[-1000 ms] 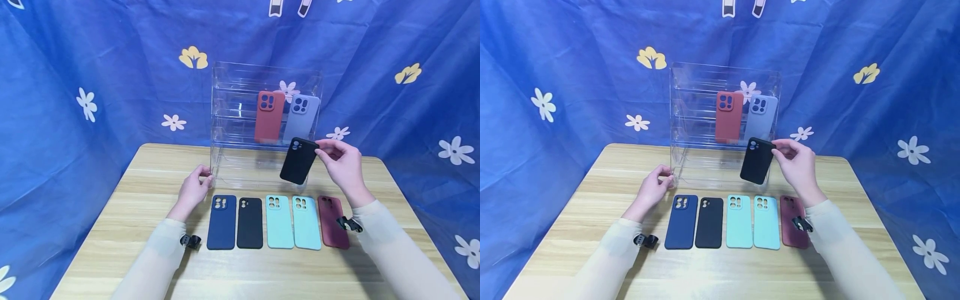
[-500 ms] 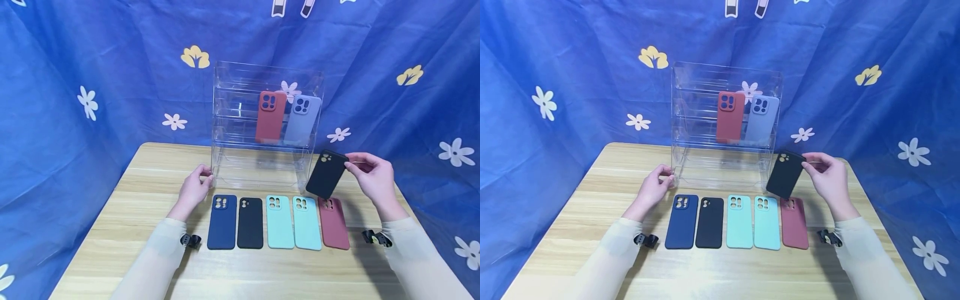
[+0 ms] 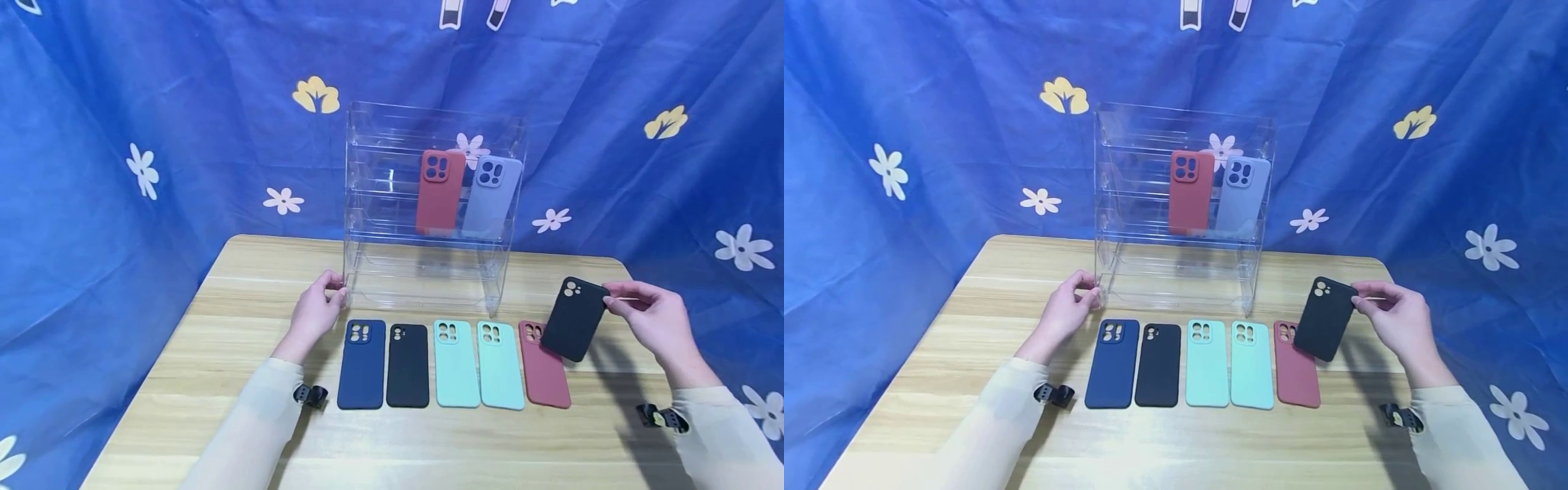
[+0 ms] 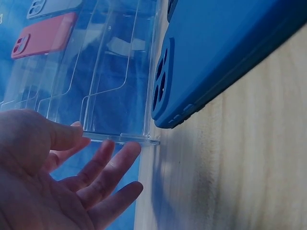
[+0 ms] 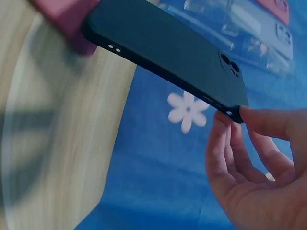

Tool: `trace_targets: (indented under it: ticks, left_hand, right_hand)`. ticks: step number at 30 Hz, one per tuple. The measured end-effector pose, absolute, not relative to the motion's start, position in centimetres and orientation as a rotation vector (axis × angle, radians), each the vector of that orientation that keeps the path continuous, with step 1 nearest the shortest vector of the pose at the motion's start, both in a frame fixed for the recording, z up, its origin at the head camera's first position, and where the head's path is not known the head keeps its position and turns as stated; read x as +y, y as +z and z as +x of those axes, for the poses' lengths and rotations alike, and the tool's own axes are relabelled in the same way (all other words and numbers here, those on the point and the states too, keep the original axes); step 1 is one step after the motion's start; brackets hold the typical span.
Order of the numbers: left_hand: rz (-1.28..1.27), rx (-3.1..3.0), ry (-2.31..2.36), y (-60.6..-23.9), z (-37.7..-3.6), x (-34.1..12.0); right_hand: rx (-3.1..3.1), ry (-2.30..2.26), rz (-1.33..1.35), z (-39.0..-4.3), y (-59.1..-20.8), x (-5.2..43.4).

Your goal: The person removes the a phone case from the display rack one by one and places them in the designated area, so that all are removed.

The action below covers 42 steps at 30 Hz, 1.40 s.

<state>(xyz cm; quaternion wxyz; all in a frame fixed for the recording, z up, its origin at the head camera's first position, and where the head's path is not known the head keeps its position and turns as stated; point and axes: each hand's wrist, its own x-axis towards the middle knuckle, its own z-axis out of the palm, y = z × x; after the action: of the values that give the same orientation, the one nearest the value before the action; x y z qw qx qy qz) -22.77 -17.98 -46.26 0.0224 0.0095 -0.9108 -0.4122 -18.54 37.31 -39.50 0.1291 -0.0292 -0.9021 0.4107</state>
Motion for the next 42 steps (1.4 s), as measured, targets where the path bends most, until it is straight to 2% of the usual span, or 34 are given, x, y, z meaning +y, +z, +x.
trace_targets:
  ticks: [16,28,42]
  left_hand:
    - [0.036,-2.820,-1.276,-45.9,-22.7,-18.1]
    - [0.039,-2.830,-1.281,-46.2,-22.7,-17.9]
    - [0.032,-2.825,-1.284,-46.1,-22.6,-17.8]
  right_hand:
    - [-2.971,1.421,-0.095,-18.8,-41.6,43.1]
    - [-3.082,1.033,-0.031,-20.3,-45.8,42.2]
    - [-3.080,0.871,-0.061,-20.6,-47.7,41.2]
